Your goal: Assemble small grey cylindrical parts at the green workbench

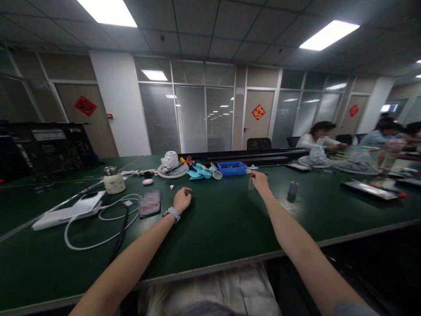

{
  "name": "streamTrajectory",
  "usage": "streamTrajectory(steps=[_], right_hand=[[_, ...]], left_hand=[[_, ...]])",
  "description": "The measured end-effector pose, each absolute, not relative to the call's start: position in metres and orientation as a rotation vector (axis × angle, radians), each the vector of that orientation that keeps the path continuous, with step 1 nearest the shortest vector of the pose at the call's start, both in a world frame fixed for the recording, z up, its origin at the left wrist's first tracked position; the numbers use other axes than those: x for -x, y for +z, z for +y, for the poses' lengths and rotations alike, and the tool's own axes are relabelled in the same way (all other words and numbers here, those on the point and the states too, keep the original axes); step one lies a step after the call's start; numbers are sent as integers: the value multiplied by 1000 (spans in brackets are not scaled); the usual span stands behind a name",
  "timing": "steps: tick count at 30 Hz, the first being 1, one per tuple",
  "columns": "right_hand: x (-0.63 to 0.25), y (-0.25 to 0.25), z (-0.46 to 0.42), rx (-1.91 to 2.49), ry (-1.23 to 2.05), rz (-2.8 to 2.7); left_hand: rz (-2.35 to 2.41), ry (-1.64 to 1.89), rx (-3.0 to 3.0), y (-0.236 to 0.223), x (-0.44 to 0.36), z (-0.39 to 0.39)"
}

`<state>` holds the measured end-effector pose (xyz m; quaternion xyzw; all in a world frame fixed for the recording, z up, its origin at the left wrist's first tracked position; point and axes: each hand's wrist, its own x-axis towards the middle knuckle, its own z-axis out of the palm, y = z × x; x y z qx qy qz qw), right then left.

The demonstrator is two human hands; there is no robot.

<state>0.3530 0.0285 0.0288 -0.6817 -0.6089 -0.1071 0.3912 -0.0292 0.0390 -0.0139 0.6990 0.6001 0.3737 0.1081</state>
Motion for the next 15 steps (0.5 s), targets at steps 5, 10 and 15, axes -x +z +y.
streamTrajectory(steps=[5,10,15], right_hand=[[-353,28,30,1712,-262,-1540],[-351,29,29,1589,-229,-1545],[-355,23,32,1603,-166,-1435]], left_hand=[[1766,1086,-2050,-14,30,40],[1766,1076,-2060,-13,29,38],[1774,1080,-2068,-12,29,37]])
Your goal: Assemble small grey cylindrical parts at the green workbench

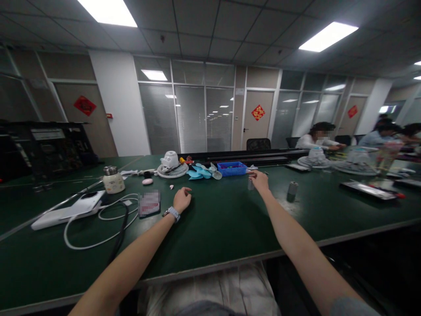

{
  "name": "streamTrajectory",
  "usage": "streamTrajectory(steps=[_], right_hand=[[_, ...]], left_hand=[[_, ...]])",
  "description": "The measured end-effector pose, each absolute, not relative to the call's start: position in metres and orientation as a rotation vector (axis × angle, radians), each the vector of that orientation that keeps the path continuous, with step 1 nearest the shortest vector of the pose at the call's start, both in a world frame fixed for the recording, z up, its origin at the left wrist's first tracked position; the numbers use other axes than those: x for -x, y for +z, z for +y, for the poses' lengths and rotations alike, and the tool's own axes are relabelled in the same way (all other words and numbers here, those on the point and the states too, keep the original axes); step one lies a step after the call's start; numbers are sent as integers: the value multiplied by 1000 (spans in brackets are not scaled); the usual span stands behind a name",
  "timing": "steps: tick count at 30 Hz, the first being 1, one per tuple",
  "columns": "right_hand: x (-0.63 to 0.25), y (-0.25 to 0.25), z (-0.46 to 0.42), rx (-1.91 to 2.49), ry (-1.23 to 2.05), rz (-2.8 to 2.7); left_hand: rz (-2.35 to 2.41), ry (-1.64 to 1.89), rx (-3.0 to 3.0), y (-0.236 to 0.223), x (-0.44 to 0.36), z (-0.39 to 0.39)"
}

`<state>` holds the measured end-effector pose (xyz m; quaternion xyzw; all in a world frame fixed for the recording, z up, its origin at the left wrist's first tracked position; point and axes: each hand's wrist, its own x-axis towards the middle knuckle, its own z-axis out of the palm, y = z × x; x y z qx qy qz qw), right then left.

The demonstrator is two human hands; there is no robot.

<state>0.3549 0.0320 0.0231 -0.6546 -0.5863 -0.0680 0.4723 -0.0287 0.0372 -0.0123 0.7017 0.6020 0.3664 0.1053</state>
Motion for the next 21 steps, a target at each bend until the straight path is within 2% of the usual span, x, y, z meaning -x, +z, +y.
streamTrajectory(steps=[21], right_hand=[[-359,18,36,1537,-106,-1461]], left_hand=[[1776,1064,-2050,-10,28,33]])
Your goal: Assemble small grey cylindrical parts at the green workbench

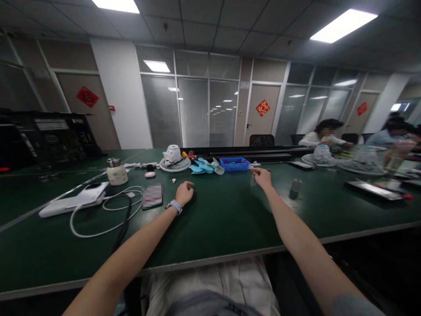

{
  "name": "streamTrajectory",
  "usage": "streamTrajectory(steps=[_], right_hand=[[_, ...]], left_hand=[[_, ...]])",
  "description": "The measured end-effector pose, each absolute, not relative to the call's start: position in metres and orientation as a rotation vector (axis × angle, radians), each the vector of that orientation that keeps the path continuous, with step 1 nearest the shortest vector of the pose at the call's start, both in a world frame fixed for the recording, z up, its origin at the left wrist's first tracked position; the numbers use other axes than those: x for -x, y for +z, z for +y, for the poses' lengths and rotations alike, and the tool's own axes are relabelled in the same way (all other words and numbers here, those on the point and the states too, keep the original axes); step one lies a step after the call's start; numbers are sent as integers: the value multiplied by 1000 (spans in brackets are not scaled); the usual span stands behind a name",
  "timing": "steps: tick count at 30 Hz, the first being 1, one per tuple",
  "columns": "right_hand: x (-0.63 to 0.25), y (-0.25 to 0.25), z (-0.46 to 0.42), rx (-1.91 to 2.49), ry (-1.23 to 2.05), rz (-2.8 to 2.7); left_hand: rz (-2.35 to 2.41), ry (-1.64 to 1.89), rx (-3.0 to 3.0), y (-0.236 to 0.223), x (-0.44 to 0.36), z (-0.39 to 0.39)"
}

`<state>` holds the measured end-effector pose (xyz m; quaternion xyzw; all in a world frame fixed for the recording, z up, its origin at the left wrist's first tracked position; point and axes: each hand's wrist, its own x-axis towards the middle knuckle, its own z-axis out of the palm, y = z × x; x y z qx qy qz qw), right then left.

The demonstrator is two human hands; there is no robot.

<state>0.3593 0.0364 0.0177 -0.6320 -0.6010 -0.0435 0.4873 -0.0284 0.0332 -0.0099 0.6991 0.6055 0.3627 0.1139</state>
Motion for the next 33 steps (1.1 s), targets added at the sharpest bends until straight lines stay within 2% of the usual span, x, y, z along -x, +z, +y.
streamTrajectory(steps=[11,19,24,29,33], right_hand=[[-363,15,46,1387,-13,-1412],[-361,17,44,1493,73,-1331],[-362,18,37,1609,4,-1411],[-359,13,30,1490,-104,-1411],[-360,5,30,1706,-3,-1260]], left_hand=[[1768,1053,-2048,-11,29,35],[1749,1079,-2071,-13,30,36],[1747,1088,-2064,-12,29,34],[1739,1086,-2047,-13,29,36],[1733,1080,-2045,-15,30,39]])
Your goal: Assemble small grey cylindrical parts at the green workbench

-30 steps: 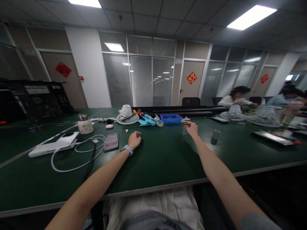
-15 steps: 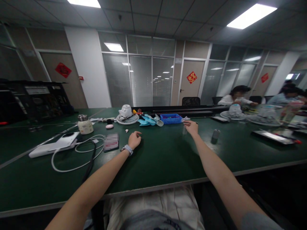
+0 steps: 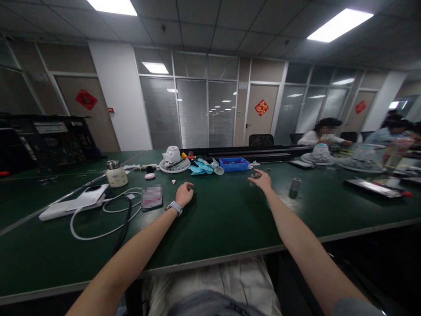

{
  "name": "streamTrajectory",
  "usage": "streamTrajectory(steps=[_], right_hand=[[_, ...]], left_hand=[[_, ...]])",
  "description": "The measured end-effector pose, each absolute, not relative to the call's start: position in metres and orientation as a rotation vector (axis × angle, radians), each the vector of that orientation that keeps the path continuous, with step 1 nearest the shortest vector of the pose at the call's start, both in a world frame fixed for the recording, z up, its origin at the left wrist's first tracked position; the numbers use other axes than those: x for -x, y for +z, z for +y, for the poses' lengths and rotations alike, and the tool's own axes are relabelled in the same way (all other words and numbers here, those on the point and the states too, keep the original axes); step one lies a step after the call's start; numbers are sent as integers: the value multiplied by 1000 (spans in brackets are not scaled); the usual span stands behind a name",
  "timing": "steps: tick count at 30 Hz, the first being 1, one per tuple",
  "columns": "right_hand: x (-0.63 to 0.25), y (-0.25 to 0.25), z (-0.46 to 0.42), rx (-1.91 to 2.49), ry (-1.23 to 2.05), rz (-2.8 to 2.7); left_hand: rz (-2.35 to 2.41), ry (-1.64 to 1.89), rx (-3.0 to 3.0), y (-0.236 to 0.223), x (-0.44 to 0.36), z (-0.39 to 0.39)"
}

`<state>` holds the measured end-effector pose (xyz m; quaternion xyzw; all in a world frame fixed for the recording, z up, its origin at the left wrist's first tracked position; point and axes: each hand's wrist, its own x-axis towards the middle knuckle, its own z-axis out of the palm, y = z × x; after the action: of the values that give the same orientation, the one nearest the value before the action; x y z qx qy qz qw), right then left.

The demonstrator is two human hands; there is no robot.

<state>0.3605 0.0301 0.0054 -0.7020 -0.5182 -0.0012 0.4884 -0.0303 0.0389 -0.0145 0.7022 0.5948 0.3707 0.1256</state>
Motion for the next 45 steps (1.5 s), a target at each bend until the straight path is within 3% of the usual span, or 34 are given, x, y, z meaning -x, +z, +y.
streamTrajectory(steps=[6,13,17,28,40,45], right_hand=[[-328,10,28,1844,70,-1148],[-195,-1,26,1258,487,-1510],[-156,-14,18,1118,535,-1587],[-156,-22,14,1148,456,-1613],[-156,-20,9,1231,404,-1640],[-156,-21,10,1229,415,-1653]], left_hand=[[1661,1138,-2053,-14,29,37],[1408,1279,-2156,4,14,10],[1352,1338,-2198,9,3,2],[1422,1475,-2092,0,-15,19],[1375,1283,-2219,14,-11,18],[1435,1452,-2121,18,-4,22]])
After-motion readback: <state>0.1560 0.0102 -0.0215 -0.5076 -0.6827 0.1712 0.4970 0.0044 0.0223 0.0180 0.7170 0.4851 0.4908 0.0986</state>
